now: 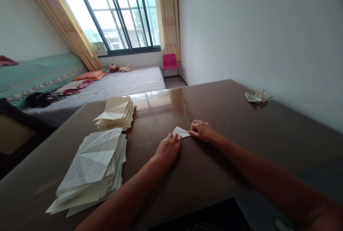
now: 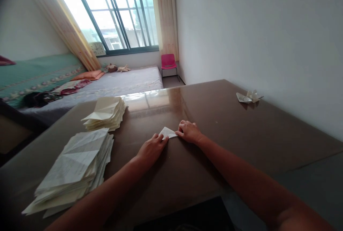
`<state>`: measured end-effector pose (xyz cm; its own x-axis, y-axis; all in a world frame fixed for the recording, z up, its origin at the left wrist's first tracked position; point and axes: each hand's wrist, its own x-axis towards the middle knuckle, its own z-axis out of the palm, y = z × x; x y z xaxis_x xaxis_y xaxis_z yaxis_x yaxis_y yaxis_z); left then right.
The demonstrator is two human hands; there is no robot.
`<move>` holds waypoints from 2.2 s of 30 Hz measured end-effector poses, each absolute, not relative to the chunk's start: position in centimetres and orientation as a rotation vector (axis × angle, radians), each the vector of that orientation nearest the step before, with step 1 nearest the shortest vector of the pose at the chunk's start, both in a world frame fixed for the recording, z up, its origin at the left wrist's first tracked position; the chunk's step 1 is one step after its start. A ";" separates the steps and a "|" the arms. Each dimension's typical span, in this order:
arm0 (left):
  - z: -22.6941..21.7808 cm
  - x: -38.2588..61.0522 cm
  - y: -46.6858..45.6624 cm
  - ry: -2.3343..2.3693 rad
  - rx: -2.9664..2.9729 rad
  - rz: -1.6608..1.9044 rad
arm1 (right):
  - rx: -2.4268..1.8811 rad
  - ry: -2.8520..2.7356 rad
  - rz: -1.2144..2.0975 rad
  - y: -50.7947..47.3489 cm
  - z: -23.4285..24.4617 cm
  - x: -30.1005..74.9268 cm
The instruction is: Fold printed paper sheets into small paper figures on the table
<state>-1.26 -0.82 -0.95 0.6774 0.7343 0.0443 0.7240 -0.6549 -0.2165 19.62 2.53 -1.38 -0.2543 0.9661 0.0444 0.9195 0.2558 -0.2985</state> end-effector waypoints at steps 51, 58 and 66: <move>0.2 -2.2 -1.3 -1.409 -2.579 0.022 | -1.896 -2.172 0.346 2.3 0.3 18.2; 0.4 -2.2 -1.2 -1.384 -2.594 0.040 | -1.932 -2.207 0.325 1.1 -0.2 18.7; 0.4 -2.0 -1.1 -1.423 -2.585 0.031 | -1.943 -2.194 0.338 1.2 -0.3 18.2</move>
